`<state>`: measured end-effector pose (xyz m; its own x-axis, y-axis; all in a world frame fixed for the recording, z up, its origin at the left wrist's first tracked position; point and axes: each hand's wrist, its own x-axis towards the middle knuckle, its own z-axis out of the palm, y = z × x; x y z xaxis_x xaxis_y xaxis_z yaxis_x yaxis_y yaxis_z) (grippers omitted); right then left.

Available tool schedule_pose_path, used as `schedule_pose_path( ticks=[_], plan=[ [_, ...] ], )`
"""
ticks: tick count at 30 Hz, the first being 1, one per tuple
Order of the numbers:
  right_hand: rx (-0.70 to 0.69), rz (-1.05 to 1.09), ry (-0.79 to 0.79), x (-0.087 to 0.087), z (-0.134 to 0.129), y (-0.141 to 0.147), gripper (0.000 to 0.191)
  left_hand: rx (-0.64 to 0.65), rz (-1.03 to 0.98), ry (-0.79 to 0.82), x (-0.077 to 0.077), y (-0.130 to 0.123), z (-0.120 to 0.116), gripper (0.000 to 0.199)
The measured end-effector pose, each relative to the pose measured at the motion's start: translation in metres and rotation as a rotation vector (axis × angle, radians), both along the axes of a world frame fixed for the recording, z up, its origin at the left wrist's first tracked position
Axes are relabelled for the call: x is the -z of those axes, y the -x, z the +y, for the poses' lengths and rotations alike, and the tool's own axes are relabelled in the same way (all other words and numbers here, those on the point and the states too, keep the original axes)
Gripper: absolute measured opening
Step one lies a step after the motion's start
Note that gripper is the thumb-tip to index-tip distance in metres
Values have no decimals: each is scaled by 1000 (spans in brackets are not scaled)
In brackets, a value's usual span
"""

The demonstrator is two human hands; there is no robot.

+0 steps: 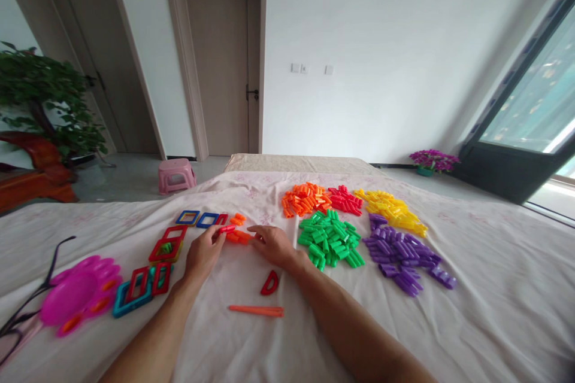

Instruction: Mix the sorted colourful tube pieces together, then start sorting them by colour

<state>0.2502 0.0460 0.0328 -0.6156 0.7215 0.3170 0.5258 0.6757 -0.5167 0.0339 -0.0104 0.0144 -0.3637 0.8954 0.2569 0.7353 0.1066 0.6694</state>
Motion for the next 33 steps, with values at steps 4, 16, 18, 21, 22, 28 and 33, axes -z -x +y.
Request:
schedule_pose_path(
  ticks=[4, 16, 18, 21, 22, 28, 33],
  plan=[
    [144, 279, 200, 8, 16, 1, 30, -4, 0, 7, 0, 0, -1, 37],
    [353, 1234, 772, 0, 39, -10, 39, -12, -17, 12, -2, 0, -2, 36],
    [274, 941, 715, 8, 32, -3, 37, -11, -13, 13, -2, 0, -1, 36],
    [169, 507, 494, 16, 16, 9, 35, -11, -7, 15, -2, 0, -1, 37],
    [147, 384, 393, 16, 10, 13, 37, -11, -6, 14, -2, 0, 0, 37],
    [108, -30, -55, 3, -12, 19, 23, -5, 4, -7, 1, 1, 0, 35],
    [190, 71, 45, 7, -3, 12, 20, 14, 3, -34, 5, 2, 2, 34]
  ],
)
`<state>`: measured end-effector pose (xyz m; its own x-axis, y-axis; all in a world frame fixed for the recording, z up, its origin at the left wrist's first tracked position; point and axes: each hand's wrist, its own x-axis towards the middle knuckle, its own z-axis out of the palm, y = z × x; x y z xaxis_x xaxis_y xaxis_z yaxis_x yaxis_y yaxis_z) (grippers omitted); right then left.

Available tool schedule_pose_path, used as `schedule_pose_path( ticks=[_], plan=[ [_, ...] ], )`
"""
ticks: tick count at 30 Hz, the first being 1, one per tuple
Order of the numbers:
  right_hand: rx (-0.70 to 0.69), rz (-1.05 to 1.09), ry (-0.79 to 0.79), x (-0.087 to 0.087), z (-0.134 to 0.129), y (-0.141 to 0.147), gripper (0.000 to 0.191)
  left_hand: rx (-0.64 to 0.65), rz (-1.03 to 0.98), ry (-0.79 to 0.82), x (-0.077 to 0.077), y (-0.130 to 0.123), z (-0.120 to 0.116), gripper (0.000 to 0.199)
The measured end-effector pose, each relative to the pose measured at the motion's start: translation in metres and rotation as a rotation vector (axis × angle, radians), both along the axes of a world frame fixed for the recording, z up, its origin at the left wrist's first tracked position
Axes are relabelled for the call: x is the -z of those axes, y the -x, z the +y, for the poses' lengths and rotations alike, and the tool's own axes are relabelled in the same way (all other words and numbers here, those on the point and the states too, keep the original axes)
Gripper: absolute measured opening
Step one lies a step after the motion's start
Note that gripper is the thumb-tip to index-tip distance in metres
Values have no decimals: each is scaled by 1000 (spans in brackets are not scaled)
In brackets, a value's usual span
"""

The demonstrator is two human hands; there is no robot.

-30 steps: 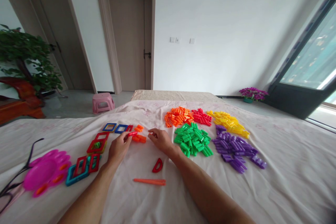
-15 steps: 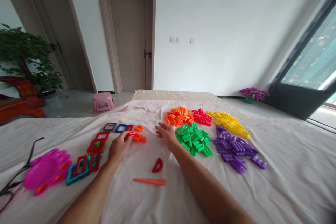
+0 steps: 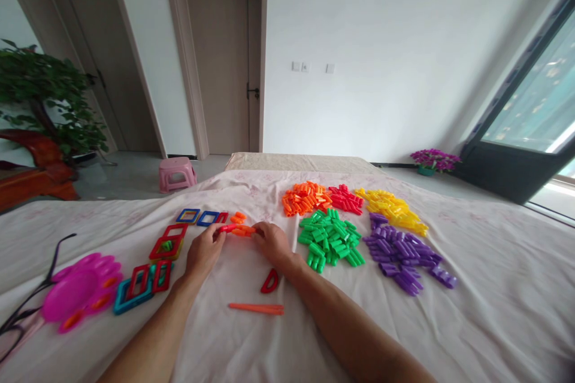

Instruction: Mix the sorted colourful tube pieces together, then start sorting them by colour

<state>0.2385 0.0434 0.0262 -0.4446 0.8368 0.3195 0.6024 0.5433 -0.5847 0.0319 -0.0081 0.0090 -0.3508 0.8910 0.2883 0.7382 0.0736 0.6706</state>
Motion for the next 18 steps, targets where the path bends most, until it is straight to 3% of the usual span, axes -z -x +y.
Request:
schedule_pose_path(
  ticks=[2, 6, 8, 12, 18],
  plan=[
    [-6, 90, 43, 4, 4, -3, 19, 52, 2, -56, 2, -1, 2, 38],
    [-50, 217, 88, 6, 4, -3, 20, 288, 73, -292, 3, -4, 5, 44],
    [-105, 252, 113, 5, 2, -1, 21, 362, 74, -317, 2, -6, 4, 41],
    [-196, 336, 166, 5, -1, 1, 23, 379, -28, -240, -3, -9, -1, 35],
    [-154, 371, 276, 7, 2, 1, 23, 332, -42, -215, -10, -12, -5, 30]
  ],
)
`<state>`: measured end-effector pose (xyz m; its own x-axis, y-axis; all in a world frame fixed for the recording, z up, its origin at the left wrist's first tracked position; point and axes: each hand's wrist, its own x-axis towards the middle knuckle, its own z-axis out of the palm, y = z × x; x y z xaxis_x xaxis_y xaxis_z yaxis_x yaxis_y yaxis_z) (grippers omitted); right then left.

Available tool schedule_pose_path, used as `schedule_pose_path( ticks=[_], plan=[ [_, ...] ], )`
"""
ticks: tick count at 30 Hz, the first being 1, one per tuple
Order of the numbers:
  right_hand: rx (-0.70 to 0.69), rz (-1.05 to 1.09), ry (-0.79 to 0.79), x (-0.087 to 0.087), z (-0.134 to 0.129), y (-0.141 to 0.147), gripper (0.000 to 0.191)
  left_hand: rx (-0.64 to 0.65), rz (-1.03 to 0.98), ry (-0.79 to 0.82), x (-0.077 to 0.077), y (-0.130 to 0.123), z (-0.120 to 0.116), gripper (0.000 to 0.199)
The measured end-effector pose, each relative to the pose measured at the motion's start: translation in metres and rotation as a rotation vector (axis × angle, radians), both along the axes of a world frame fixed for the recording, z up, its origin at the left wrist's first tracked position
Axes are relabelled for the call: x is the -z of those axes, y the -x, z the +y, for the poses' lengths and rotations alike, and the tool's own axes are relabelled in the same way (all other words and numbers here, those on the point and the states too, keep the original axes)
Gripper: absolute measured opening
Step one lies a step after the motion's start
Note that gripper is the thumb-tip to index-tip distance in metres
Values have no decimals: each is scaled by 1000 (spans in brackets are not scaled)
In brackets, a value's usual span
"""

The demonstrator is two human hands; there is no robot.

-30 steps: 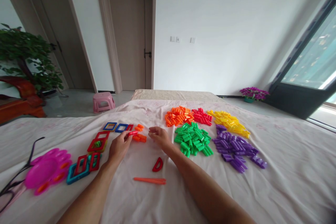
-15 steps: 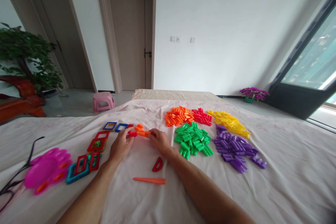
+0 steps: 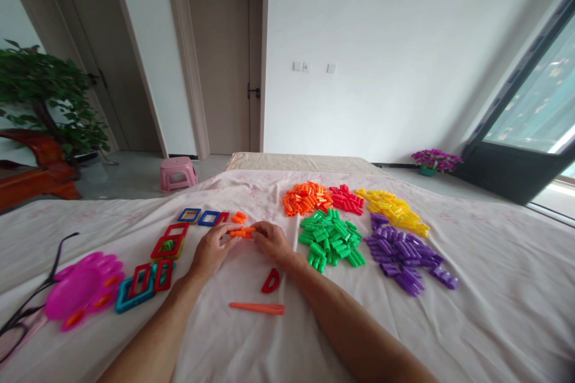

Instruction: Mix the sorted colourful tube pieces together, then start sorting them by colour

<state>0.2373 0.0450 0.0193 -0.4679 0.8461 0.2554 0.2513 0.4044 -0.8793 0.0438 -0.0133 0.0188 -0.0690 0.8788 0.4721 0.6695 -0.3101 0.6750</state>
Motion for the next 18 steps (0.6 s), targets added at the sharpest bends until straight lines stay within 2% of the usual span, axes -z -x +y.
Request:
schedule_pose_path(
  ticks=[7, 12, 15, 18],
  plan=[
    [-25, 38, 74, -5, 1, 1, 24, -24, -66, -6, -2, -3, -1, 25],
    [-25, 80, 148, 1, 8, 2, 23, -36, -72, -22, -3, -2, -2, 23],
    [-31, 190, 277, 4, 14, 1, 18, -93, -102, -17, -4, 3, -4, 25],
    [-41, 293, 390, 4, 18, -1, 22, -173, -165, 17, -2, 9, -3, 30]
  ],
)
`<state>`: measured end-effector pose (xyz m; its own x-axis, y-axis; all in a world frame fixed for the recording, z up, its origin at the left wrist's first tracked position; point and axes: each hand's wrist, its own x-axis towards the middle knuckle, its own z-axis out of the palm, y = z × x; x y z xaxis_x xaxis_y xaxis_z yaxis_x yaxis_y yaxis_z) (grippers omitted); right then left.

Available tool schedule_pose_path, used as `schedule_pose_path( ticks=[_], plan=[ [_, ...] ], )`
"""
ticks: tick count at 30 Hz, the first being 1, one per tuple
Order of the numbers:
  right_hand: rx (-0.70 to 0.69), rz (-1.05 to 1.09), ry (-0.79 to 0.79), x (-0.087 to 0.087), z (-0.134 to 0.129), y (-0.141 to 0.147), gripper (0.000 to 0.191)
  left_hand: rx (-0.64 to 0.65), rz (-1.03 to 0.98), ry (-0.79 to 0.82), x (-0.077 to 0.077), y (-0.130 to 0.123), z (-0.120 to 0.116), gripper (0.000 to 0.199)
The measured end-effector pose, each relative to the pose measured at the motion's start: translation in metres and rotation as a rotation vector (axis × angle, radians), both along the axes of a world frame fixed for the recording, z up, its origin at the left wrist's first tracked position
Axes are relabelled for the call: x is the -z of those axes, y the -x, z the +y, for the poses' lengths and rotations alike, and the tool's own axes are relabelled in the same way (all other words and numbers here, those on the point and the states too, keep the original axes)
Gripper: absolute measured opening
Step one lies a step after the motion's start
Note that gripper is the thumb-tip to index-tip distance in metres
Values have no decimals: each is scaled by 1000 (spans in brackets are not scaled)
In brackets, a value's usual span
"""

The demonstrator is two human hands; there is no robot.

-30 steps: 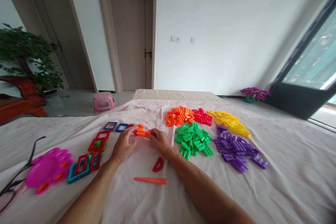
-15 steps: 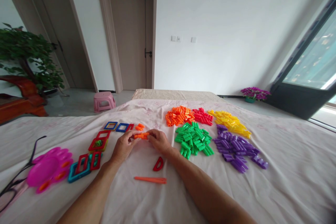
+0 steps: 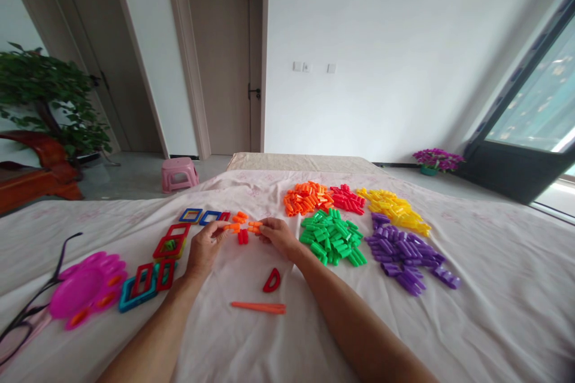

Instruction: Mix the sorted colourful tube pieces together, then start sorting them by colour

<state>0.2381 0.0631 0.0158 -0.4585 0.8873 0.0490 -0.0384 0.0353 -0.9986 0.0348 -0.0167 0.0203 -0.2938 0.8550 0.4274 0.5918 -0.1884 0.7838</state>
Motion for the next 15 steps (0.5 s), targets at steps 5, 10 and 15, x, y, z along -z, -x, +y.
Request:
schedule_pose_path(
  ticks=[5, 10, 15],
  plan=[
    [63, 10, -53, 3, -3, 2, 28, 54, -74, 84, 5, 1, 4, 40],
    [136, -167, -341, 10, -11, 5, 33, 175, -95, 121, 5, -5, 5, 42],
    [65, -187, -378, 8, -17, 6, 32, 244, -196, 124, 3, -5, 4, 51]
  ],
)
